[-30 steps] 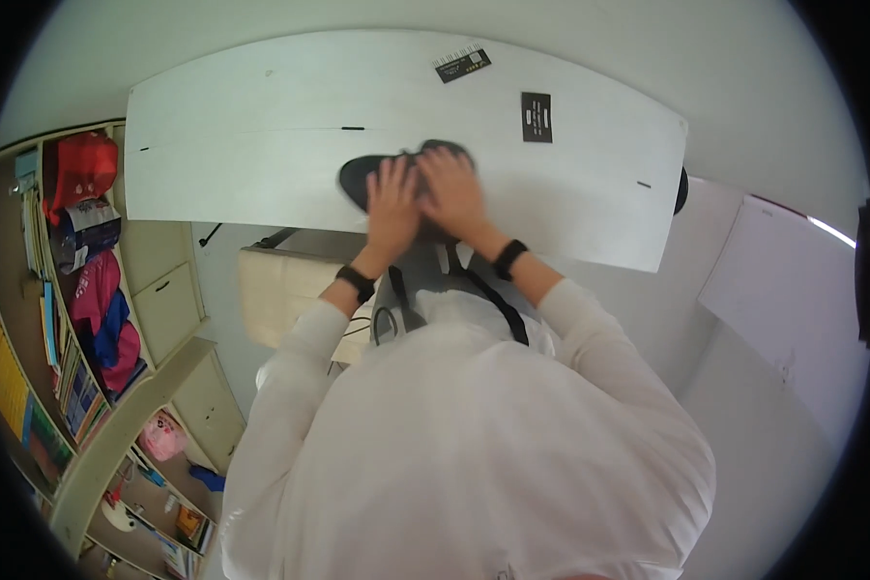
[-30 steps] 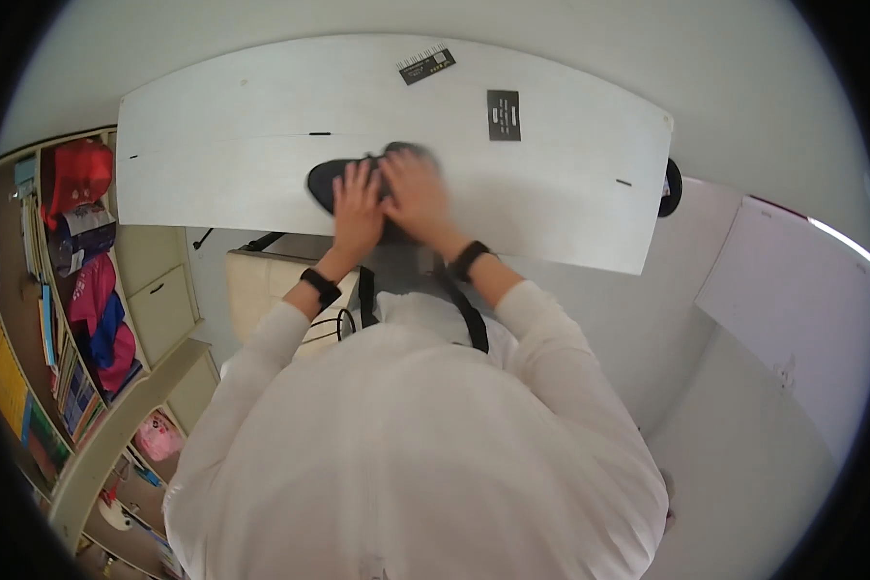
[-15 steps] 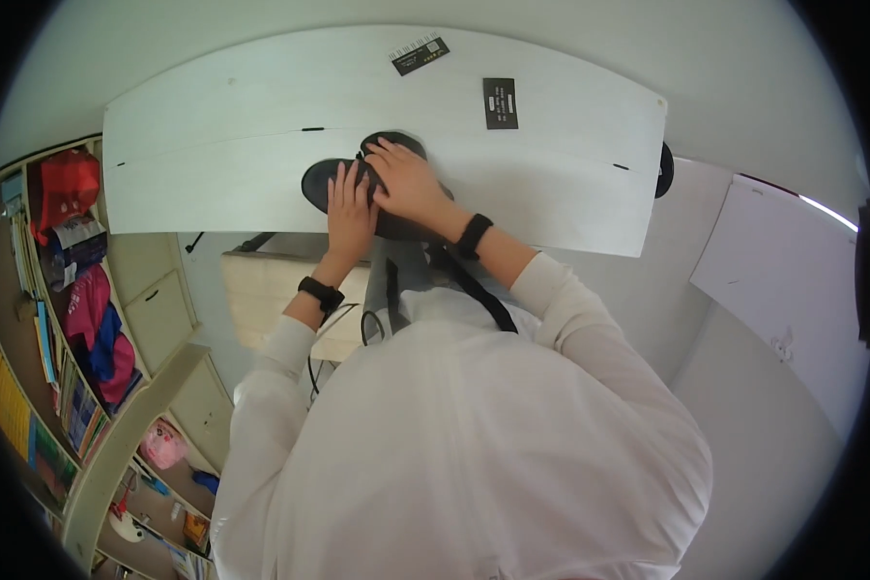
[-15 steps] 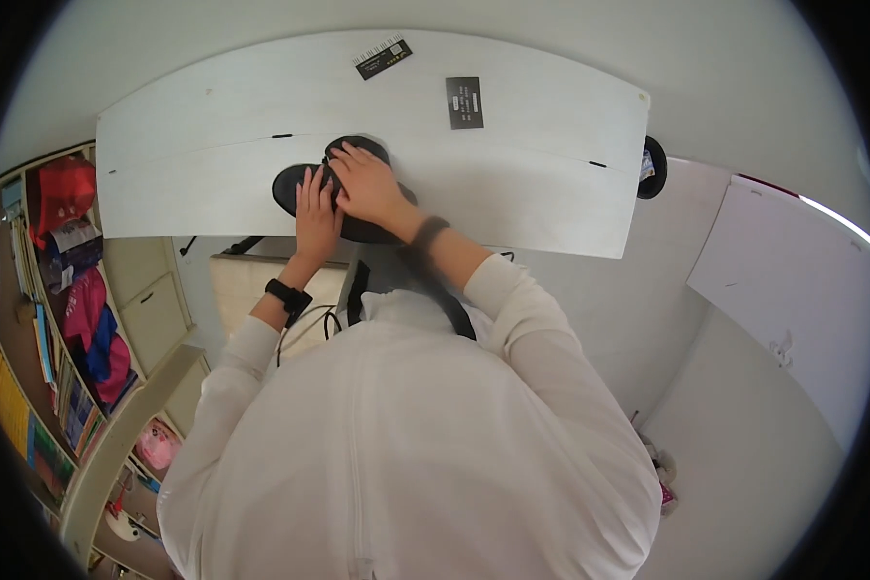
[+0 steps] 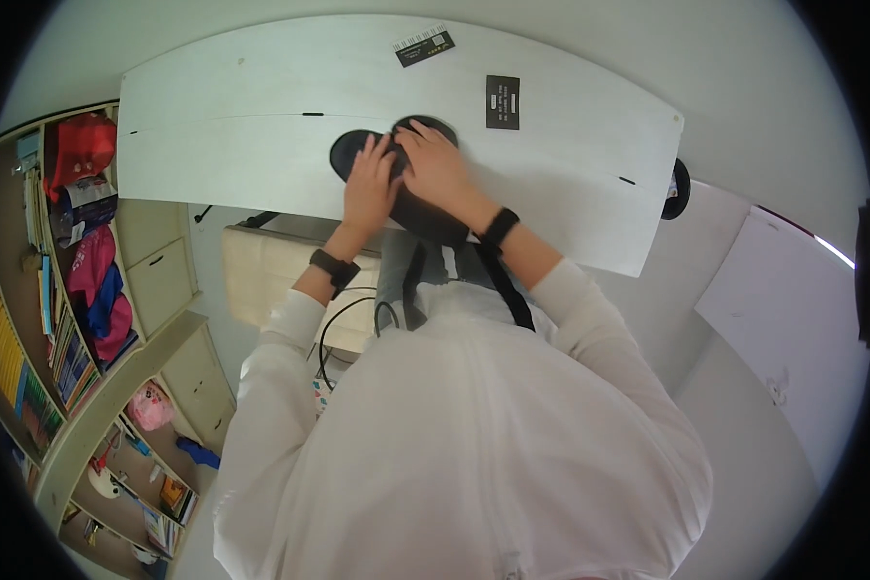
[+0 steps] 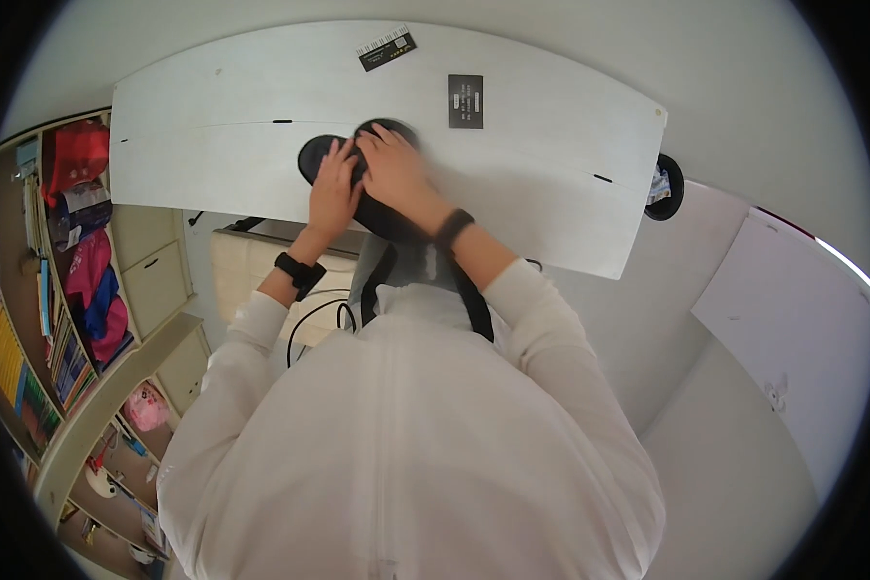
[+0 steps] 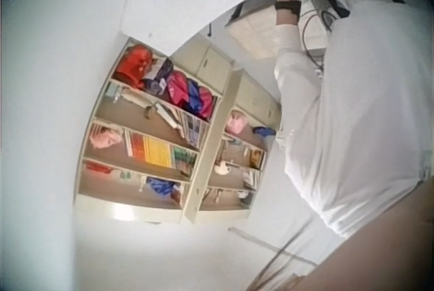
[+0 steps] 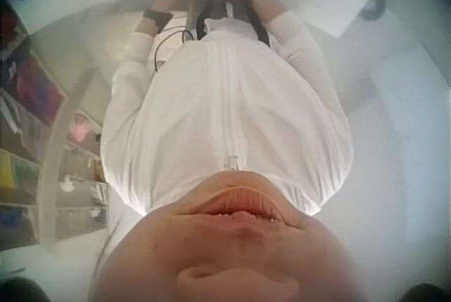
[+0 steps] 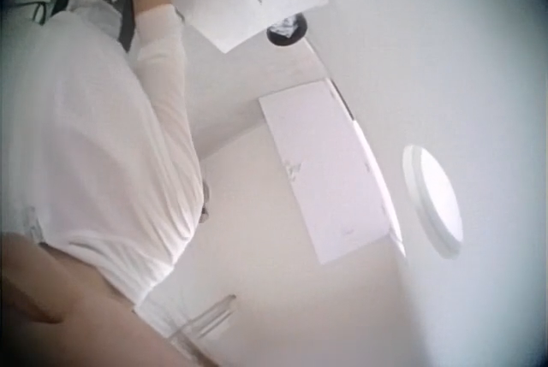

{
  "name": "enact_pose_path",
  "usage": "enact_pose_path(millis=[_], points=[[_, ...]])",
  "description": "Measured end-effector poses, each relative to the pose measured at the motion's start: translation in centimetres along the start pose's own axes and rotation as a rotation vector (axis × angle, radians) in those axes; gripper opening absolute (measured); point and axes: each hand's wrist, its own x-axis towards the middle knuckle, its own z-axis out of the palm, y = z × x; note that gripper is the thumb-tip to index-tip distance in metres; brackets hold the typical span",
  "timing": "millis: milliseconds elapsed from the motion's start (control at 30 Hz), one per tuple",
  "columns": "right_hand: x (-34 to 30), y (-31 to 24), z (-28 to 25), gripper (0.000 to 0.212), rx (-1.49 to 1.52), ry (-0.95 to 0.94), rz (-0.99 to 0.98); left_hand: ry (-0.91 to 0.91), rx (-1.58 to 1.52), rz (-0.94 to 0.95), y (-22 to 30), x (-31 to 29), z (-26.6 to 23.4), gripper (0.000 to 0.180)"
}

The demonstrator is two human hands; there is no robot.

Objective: The person wipes the surface of a white door and its handle with a cloth.

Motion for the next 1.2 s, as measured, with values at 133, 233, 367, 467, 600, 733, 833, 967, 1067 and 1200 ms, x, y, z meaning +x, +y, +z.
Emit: enact_pose_path(millis=[133,233,367,467,600,733,833,967,1067,1200], points=[[-0.4,0.6,-0.4,0.038,-0.005,-0.052,0.07,-0.03,0.064,0.015,0.4,-0.1,1.2,0.039],[-3.9,1.9,-2.4,0.039,-0.024,-0.078,0.098,-0.076,0.003,0.054,3.6,-0.6,2.6,0.033],[-3.5,1.4,-2.8,0.041,-0.105,-0.058,0.026,-0.138,-0.104,0.093,2.7,0.0,1.5,0.034],[-0.8,1.9,-1.0,0.04,-0.096,-0.009,-0.032,-0.086,-0.06,0.1,0.4,0.9,0.4,0.037],[-0.6,1.3,-1.9,0.042,-0.085,-0.21,0.176,-0.06,-0.023,0.104,1.1,0.5,1.3,0.031],[-3.7,2.0,-4.4,0.046,-0.119,-0.231,0.109,-0.037,-0.142,0.094,5.2,-0.2,2.7,0.028],[-3.3,1.7,-3.2,0.049,-0.166,-0.179,0.074,-0.034,-0.161,0.052,5.2,0.3,2.5,0.032],[-2.2,2.1,-1.2,0.05,-0.162,-0.102,-0.024,0.103,-0.092,-0.035,2.7,-0.6,3.0,0.039],[-2.4,2.3,-0.1,0.056,-0.116,-0.096,-0.004,0.217,-0.043,-0.12,2.9,-0.7,4.4,0.041],[-3.7,2.5,-0.7,0.051,-0.247,0.013,-0.033,0.21,-0.038,-0.111,4.7,-0.7,4.7,0.044]])
